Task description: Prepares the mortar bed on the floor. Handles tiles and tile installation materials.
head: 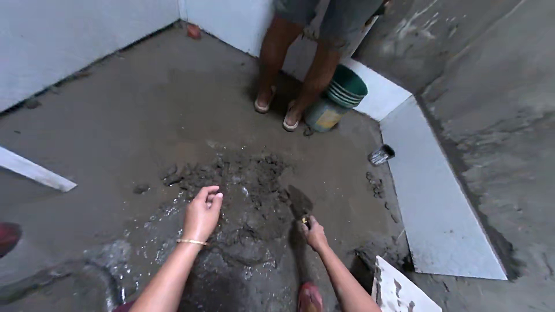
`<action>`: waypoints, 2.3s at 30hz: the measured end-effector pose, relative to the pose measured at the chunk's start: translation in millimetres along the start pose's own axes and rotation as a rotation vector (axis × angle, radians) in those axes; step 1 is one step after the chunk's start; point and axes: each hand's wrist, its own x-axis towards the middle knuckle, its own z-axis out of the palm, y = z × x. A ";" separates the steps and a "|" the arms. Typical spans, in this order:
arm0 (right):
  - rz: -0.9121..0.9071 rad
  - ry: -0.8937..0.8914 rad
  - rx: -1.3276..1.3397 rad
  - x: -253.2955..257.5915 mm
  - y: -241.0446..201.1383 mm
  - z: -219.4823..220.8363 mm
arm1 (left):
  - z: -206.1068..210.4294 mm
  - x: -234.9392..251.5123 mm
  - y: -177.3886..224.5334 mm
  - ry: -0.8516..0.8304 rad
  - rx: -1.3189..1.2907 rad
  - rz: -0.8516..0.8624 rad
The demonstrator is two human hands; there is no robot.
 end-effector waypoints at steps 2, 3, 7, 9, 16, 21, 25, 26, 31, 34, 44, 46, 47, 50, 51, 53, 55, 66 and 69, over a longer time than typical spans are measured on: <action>0.020 0.023 0.088 24.0 -8.3 7.4 | -3.2 1.0 -1.8 0.024 -0.009 0.007; 0.013 -0.012 0.089 29.8 -13.8 16.5 | -3.3 0.7 -3.8 0.031 -0.014 0.005; -0.044 -0.107 -0.118 8.6 -39.3 47.4 | -3.3 2.8 -6.4 0.019 -0.006 -0.033; -0.050 -0.117 -0.216 -9.3 -29.7 36.7 | -2.3 4.6 -2.7 0.001 -0.003 -0.052; 0.197 0.038 0.438 -24.1 32.3 41.8 | 13.3 6.2 6.6 -0.057 -0.028 -0.044; 0.177 -0.160 0.969 -16.3 -8.1 87.3 | 21.3 2.2 8.3 -0.120 0.003 -0.049; 0.100 -0.089 0.955 9.2 -43.1 63.6 | 29.7 -3.0 4.5 -0.125 0.004 -0.022; 0.037 -0.057 0.893 7.7 -47.3 56.8 | 31.1 -2.1 2.9 -0.130 0.000 -0.016; -0.180 0.069 0.098 -29.6 -66.9 18.2 | 43.6 4.2 0.8 -0.147 -0.017 -0.007; -0.182 0.057 -0.167 -44.6 -72.8 27.7 | 38.6 7.3 3.7 -0.134 -0.020 0.009; -0.085 -0.048 -0.226 -55.3 -44.5 89.8 | 12.2 6.9 -7.1 -0.020 -0.057 -0.053; -0.074 -0.114 -0.229 -56.3 -40.3 69.9 | 10.5 8.8 -7.9 -0.013 -0.058 -0.045; -0.081 -0.120 -0.209 -59.2 -40.5 53.2 | 9.5 9.6 -10.0 -0.010 -0.059 -0.043; -0.135 0.044 -0.052 -70.7 -51.2 18.5 | 5.9 11.4 -11.4 -0.001 -0.070 -0.059; -0.146 0.104 0.009 -69.5 -56.0 17.5 | 6.4 10.1 -11.1 0.003 -0.075 -0.064; -0.154 0.099 0.053 -55.9 -62.8 36.0 | 8.2 10.1 -7.6 0.010 -0.085 -0.058; -0.117 -0.034 -0.051 -51.2 -54.3 78.2 | 12.9 7.7 -3.9 -0.004 -0.086 -0.044; 0.259 0.021 0.840 -68.8 20.0 73.0 | 5.6 13.3 -2.9 0.024 -0.122 -0.065; 0.323 -0.014 1.042 -75.7 5.9 112.9 | 10.1 7.0 -2.4 0.009 -0.110 -0.051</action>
